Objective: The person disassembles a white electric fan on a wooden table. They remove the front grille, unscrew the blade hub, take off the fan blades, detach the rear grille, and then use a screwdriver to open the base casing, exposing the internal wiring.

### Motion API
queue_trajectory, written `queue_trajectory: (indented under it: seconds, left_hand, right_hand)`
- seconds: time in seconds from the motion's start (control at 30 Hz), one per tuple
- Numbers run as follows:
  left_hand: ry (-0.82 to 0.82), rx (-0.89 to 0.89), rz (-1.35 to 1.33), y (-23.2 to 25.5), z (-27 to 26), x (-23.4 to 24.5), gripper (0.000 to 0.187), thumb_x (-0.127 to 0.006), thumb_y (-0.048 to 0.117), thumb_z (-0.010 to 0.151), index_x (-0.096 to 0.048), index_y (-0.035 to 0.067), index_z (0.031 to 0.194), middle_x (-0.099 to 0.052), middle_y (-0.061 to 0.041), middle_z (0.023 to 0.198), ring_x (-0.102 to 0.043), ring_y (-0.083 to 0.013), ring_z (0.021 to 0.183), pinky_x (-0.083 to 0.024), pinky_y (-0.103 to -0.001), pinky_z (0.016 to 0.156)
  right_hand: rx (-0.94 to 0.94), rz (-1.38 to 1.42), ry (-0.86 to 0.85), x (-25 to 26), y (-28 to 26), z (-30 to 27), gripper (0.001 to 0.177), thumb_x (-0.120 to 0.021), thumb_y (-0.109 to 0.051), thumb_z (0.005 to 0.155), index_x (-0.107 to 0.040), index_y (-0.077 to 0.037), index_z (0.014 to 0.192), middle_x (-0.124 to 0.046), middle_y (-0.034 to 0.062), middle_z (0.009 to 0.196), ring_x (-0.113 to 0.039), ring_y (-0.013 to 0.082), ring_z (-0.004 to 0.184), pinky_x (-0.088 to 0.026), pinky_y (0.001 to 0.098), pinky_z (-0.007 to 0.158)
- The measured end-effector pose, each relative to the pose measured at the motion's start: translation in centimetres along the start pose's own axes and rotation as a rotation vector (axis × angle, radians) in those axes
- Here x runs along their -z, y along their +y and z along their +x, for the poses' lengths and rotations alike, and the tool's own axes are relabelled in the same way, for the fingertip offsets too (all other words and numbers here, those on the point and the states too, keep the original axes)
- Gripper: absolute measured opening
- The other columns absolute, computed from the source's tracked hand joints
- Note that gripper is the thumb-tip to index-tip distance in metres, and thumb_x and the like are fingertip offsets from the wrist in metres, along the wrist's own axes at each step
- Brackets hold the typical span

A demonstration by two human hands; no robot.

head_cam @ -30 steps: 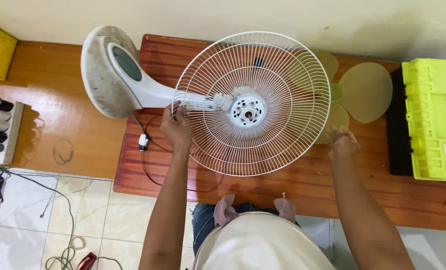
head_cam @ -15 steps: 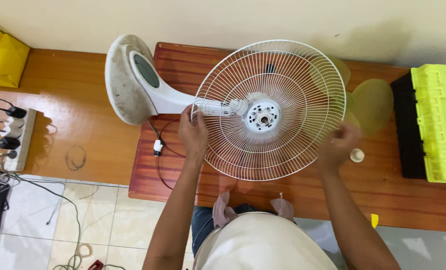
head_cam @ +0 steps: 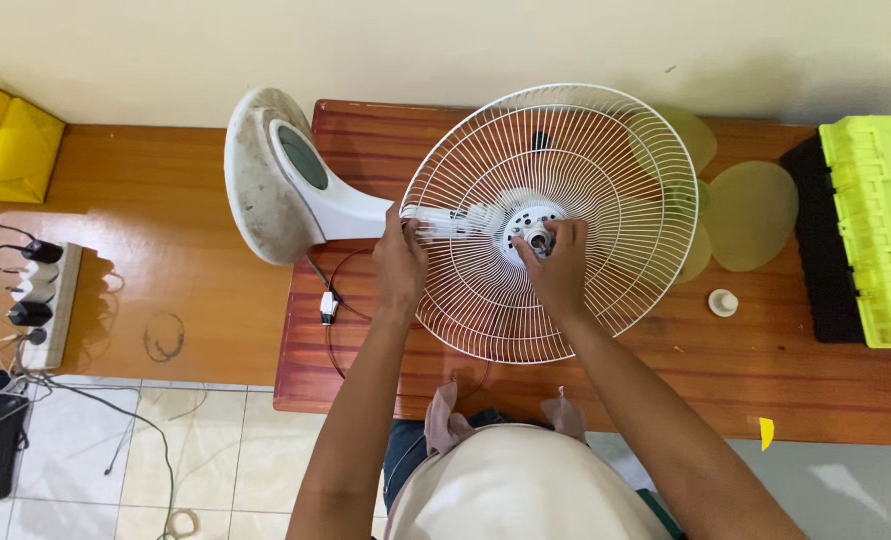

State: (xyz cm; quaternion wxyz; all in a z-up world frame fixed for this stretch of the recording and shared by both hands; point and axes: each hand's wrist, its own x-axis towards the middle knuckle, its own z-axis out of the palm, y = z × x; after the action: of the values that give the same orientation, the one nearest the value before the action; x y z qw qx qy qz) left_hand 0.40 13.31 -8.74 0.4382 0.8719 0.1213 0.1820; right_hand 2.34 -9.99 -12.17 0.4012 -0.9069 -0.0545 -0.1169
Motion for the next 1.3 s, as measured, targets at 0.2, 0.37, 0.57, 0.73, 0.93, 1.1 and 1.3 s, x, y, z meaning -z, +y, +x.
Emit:
queue_trajectory:
  seconds: [0.2,0.37,0.57,0.73,0.93,1.1,1.3]
  left_hand:
    - [-0.002,0.023,-0.026,-1.0,0.2,-0.8,0.034,-0.051,0.006,0.105,-0.051,0.007,0.139,-0.075,-0.017,0.093,-0.077,-0.0303,0.080,-0.057,-0.043,0.063]
    - [0.039,-0.035,-0.002,-1.3,0.1,-1.0,0.035,-0.051,0.004,0.105,-0.052,0.007,0.140,-0.076,-0.016,0.094,-0.077,-0.0300,0.083,-0.058,-0.042,0.064]
    - [-0.006,0.014,-0.005,-0.8,0.1,-0.6,0.035,-0.050,0.006,0.105,-0.050,0.008,0.140,-0.076,-0.015,0.093,-0.077,-0.0293,0.080,-0.058,-0.042,0.064]
    - [0.016,-0.011,0.013,-0.5,-0.1,-0.5,0.033,-0.052,0.007,0.106,-0.051,0.007,0.139,-0.075,-0.018,0.092,-0.076,-0.0316,0.080,-0.055,-0.045,0.063]
    - [0.003,0.001,-0.013,-0.7,-0.2,-0.5,0.031,-0.050,0.005,0.107,-0.051,0.006,0.138,-0.075,-0.017,0.093,-0.077,-0.0291,0.078,-0.055,-0.043,0.060]
    - [0.010,0.001,-0.029,-0.6,-0.2,-0.7,0.037,-0.049,0.003,0.104,-0.050,0.006,0.140,-0.075,-0.017,0.093,-0.077,-0.0288,0.078,-0.057,-0.042,0.060]
    - [0.029,-0.003,0.034,-0.6,-0.2,-0.6,0.034,-0.051,0.005,0.105,-0.051,0.006,0.138,-0.076,-0.018,0.093,-0.076,-0.0320,0.080,-0.057,-0.044,0.062]
  right_hand:
    - [0.223,-0.118,0.100,-1.3,1.2,-0.9,0.049,-0.083,-0.020,0.090,-0.054,0.003,0.122,-0.049,0.0178,0.121,-0.050,0.0319,0.110,-0.047,0.0454,0.093]
    - [0.407,-0.217,-0.054,0.0,2.6,-0.7,0.042,-0.078,-0.008,0.089,-0.063,-0.006,0.129,-0.056,0.0131,0.135,-0.047,0.0348,0.117,-0.046,0.0441,0.098]
    - [0.418,-0.161,-0.019,0.8,1.4,-0.8,0.066,-0.084,-0.015,0.074,-0.052,-0.001,0.130,-0.049,0.0201,0.131,-0.046,0.0391,0.122,-0.044,0.0493,0.102]
    - [-0.201,0.099,-0.001,-0.6,0.0,-1.4,0.060,-0.083,-0.025,0.088,-0.045,0.002,0.126,-0.041,0.0175,0.122,-0.054,0.0274,0.107,-0.055,0.0374,0.088]
    - [0.179,-0.030,-0.059,0.3,2.8,-1.3,0.048,-0.077,-0.016,0.094,-0.054,-0.005,0.135,-0.044,0.0178,0.131,-0.055,0.0273,0.114,-0.057,0.0372,0.093]
    - [0.338,-0.262,-0.105,1.6,3.5,-0.8,0.059,-0.079,-0.008,0.086,-0.054,-0.011,0.140,-0.046,0.0130,0.130,-0.050,0.0272,0.120,-0.051,0.0408,0.100]
    - [-0.165,0.090,-0.041,0.3,0.4,-0.9,0.064,-0.085,-0.026,0.087,-0.044,0.005,0.126,-0.041,0.0167,0.119,-0.053,0.0258,0.104,-0.056,0.0402,0.086]
